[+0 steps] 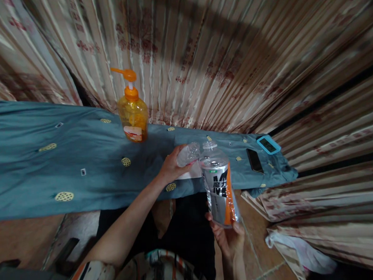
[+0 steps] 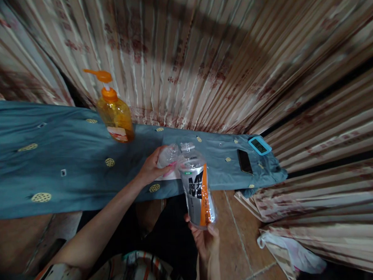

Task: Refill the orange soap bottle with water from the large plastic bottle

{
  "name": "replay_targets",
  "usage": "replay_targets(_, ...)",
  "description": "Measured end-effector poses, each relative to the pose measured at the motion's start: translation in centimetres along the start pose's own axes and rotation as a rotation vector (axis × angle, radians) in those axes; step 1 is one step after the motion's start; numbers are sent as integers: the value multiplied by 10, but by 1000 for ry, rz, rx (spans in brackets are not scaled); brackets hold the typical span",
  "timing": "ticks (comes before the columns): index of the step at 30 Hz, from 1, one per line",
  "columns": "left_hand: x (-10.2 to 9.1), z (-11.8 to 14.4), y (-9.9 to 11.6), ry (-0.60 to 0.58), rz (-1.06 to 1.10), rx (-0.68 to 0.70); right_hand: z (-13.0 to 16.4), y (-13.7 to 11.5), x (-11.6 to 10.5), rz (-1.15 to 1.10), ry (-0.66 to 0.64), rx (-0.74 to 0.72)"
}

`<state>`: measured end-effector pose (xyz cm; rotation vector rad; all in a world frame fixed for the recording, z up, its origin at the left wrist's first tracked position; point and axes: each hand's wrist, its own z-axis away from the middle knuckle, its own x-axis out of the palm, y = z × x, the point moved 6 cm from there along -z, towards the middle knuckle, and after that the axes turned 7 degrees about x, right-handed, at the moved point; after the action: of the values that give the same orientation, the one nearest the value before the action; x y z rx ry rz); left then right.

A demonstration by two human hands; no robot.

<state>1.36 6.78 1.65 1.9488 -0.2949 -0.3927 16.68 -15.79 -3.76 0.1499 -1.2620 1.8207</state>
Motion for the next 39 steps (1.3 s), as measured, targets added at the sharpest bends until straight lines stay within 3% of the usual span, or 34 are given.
replay_targets(5,0,1,-6,-6,60,18,-1,0,-6,-64,9,16)
replay_targets(14,0,10,-17,16,116,-5,0,2,-13,-88,-94,6)
replay_targets(20,-3,18,-22,8,162,-12,3,2,-9,-65,-90,14)
replay_targets(26,-11,32,-18,77,153,-30,11,1,-1,-35,-101,-7)
replay_targets(31,-34,62,1,331,231,-44,14,13,14,8,-180,55)
replay_targets(36,-12,94,27,142,503,-122,9,39,43,50,-322,165)
replay_targets(39,-4,108,33,122,560,-228,2,57,64,51,-400,232)
